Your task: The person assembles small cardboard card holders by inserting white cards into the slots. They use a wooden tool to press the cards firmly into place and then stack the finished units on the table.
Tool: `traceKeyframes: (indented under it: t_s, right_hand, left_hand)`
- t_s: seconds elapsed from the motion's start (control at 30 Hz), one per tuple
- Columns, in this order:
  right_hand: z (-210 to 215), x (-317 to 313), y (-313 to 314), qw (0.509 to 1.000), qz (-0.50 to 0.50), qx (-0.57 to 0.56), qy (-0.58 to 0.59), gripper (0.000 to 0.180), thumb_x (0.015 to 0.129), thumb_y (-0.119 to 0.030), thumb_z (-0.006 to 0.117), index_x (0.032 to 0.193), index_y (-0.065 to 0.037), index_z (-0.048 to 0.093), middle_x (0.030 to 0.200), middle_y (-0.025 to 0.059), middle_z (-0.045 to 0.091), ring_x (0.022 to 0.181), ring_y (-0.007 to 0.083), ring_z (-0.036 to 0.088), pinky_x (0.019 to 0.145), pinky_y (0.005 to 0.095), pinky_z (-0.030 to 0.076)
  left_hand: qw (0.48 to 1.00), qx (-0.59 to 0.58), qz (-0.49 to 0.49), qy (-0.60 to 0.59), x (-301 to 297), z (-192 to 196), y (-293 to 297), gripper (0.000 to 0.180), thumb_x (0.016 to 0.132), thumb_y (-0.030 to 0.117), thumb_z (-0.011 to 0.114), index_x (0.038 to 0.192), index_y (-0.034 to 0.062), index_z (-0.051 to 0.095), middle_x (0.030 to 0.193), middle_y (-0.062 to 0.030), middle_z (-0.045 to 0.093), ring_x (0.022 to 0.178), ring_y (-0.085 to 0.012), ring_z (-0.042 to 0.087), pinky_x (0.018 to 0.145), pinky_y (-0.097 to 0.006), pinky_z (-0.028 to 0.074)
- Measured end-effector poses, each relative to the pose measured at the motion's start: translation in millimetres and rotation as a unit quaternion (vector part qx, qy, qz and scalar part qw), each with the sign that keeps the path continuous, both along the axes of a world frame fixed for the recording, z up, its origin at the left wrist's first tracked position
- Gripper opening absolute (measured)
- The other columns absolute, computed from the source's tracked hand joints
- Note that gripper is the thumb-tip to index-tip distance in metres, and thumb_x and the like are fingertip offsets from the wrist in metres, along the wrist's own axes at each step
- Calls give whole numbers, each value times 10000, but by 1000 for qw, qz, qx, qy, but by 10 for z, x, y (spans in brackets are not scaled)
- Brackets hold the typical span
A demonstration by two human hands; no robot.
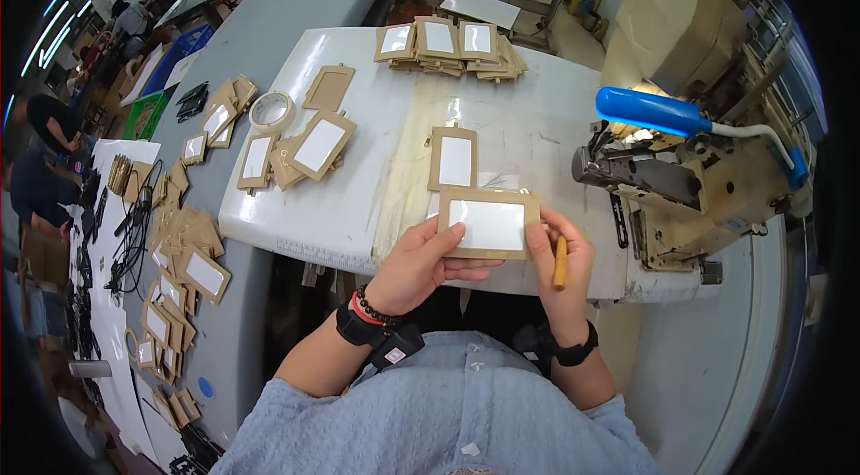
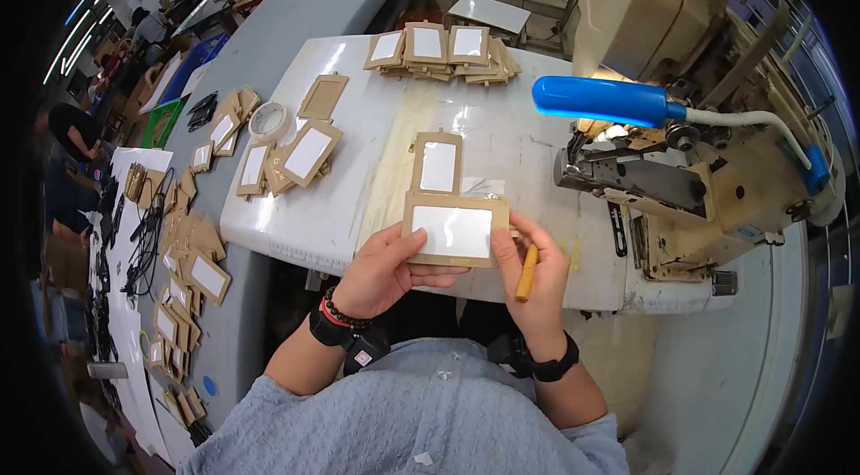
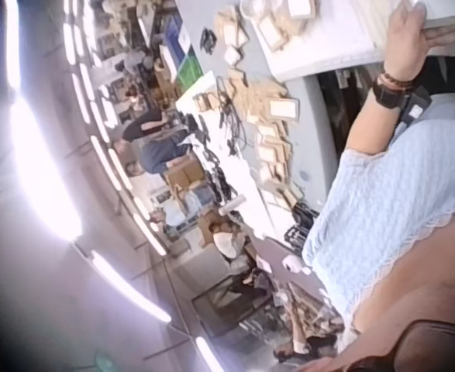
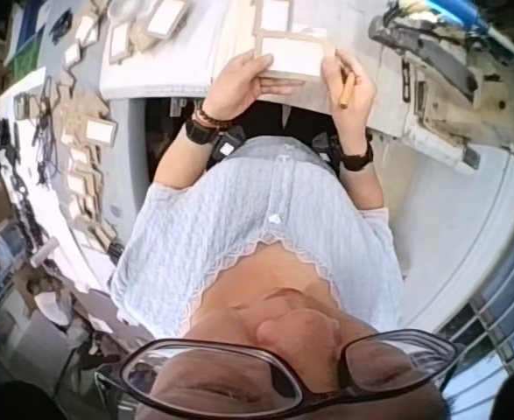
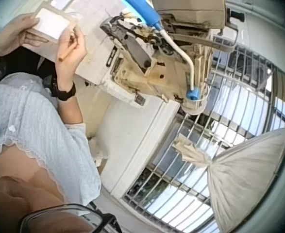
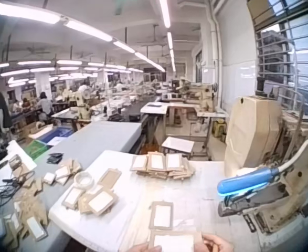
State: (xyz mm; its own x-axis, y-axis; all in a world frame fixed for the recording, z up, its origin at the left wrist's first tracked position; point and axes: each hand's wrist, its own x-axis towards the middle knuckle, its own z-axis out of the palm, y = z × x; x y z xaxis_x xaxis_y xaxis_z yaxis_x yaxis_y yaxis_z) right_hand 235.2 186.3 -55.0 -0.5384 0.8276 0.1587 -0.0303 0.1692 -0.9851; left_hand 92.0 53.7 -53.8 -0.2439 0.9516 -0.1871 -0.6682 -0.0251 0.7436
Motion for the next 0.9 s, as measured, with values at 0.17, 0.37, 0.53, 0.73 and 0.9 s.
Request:
traceKeyframes:
  t_s: [0.17,0.37,0.53,0.73,0.9]
  right_hand:
    - [-62,64,-56,960,-62,273,-30,178,789,0,723,913,-10,595,865,80,634,741,151,548,698,256,460]
    - [-197,-88,-112,981,14,194,2,218,777,15,733,916,-14,568,950,105,654,766,161,589,682,264,473]
    - [-184,-133,-68,981,26,191,19,206,789,45,712,880,-8,535,908,109,639,738,162,603,651,264,489]
    - [-119,-123,-67,979,56,197,-7,206,797,75,686,852,-3,504,854,103,609,701,159,592,638,263,492]
    - [-149,-110,-44,978,96,183,-29,184,843,87,619,843,-17,468,870,89,578,772,150,563,701,258,470]
  left_hand:
    - [997,5,81,-1,45,-63,-7,416,1032,218,392,1354,-45,370,1277,-194,554,1110,-312,617,926,-395,544]
    - [987,38,132,80,178,-264,74,410,1014,131,429,1381,-2,306,1335,-129,480,1194,-219,542,978,-375,510]
    - [985,63,126,95,230,-356,76,460,971,31,457,1389,13,265,1356,-117,420,1252,-210,476,1002,-380,492]
    - [977,76,116,163,238,-427,63,504,930,-15,473,1391,27,273,1348,-110,416,1249,-209,476,1004,-398,490]
    - [981,65,115,144,250,-400,55,512,905,-47,464,1381,23,290,1325,-97,410,1240,-195,475,999,-377,495]
